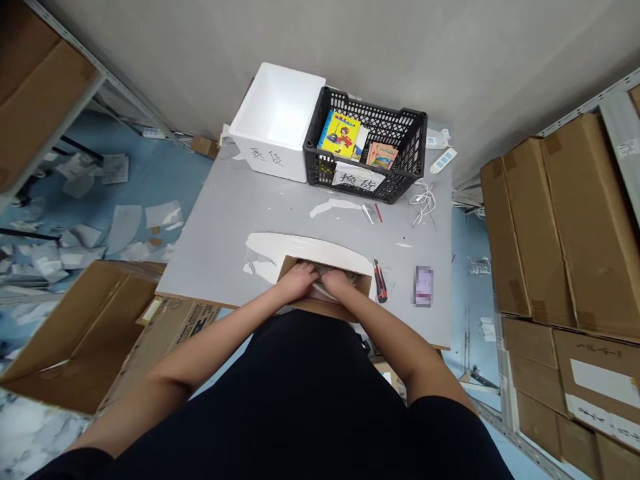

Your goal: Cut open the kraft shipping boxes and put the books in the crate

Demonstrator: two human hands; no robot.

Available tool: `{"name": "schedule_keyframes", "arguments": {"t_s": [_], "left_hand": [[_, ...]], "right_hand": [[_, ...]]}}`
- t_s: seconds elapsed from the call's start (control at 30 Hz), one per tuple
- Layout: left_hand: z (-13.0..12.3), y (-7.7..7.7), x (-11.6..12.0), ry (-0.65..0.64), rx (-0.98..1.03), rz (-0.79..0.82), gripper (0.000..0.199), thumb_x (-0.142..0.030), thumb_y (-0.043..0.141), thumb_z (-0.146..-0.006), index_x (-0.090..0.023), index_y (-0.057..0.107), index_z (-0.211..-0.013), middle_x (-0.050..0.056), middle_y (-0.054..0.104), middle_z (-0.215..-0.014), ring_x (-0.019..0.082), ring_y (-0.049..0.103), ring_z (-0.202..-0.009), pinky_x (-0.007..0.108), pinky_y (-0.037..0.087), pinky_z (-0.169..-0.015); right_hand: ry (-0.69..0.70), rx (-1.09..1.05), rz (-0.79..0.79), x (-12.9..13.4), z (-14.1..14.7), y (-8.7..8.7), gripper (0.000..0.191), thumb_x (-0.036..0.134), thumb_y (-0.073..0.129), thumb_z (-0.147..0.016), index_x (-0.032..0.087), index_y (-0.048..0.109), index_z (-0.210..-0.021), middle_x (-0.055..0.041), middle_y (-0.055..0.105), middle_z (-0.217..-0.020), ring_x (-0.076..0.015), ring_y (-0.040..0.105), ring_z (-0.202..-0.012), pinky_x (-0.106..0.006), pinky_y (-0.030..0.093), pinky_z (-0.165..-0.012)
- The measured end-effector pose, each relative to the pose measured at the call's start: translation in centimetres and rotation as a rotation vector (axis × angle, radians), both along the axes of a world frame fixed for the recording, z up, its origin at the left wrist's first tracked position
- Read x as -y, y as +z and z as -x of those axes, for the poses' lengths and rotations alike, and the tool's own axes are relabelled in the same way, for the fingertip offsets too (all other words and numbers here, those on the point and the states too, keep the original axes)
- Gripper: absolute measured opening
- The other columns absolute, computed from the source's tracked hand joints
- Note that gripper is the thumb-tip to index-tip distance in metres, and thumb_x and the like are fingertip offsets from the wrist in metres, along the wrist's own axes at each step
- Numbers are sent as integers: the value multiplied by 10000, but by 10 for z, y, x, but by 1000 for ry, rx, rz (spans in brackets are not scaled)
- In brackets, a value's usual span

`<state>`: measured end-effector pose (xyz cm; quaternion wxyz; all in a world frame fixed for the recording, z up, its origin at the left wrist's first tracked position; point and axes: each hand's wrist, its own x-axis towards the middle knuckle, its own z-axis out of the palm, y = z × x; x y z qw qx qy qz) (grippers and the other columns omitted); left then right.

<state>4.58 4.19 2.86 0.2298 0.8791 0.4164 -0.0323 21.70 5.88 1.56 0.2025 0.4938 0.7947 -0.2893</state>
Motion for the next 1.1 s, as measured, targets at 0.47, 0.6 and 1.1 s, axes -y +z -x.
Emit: {"name": "schedule_keyframes", "arguments": {"t_s": [0.47,0.6,1.1], "left_hand": [[-30,-8,-13,166,-295,36,365,-66,409,-873,9,548,-1203,288,580,-1155,311,598,-1058,401,482,-846],[-24,-4,-16,99,-285,79,292,-76,414,-883,-62,622,-1086,206,625,-1050,234,647,-865,346,490,-780],[-8,11,-22,70,-217,90,249,-134,435,-897,-91,679,-924,144,658,-931,226,632,-876,314,481,-782]], "right_hand": [[-211,46,29,13,-15,1,471,275,451,-917,97,478,-1352,-181,664,-1171,-271,644,-998,-328,465,-830],[-223,31,16,14,-17,4,372,161,376,-927,119,581,-1235,-172,662,-1171,-268,635,-1023,-337,451,-879],[30,-297,-190,22,-42,55,294,288,433,-967,172,627,-1155,-116,649,-1110,-232,558,-1067,-335,384,-944]]}}
